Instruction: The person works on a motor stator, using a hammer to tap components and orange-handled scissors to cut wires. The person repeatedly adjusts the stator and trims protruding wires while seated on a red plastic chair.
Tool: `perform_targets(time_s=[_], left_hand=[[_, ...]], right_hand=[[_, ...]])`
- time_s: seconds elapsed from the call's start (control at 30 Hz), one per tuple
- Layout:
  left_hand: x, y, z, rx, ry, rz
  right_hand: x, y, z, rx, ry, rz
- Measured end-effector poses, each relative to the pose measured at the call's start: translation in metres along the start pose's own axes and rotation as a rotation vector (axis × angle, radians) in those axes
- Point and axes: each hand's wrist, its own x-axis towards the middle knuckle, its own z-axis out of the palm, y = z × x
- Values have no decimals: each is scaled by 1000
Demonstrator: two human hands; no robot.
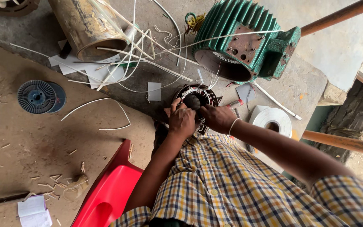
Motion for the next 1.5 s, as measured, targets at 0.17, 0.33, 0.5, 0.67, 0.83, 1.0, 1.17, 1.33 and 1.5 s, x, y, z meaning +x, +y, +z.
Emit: perform_targets(time_s=[0.17, 0.33, 0.5, 0.67, 0.83, 1.0, 1.17, 1.33, 1.5], left_hand=[[-1, 4, -9, -80, 42, 5], [-2, 9, -22, -123, -25, -32], [0, 7, -21, -64, -9, -26], [-1, 5, -12, -31, 25, -10], [2, 9, -16, -51, -61, -62], [1, 12, -22, -41, -43, -68], [1, 13, -21, -29, -63, -73], [6, 13, -15, -29, -159, -121], [12, 19, -11, 103, -178, -157]], right_hand=[[14, 13, 6, 686, 78, 167], [22, 24, -8, 532, 314, -44], [11, 15, 9, 128, 161, -110], [14, 27, 31, 398, 173, -78], [42, 43, 15, 1518, -236, 286], [65, 24, -8, 563, 15, 214], [64, 2, -16, -179, -111, 107], [58, 0, -9, -210, 13, -37], [52, 18, 12, -144, 370, -234]])
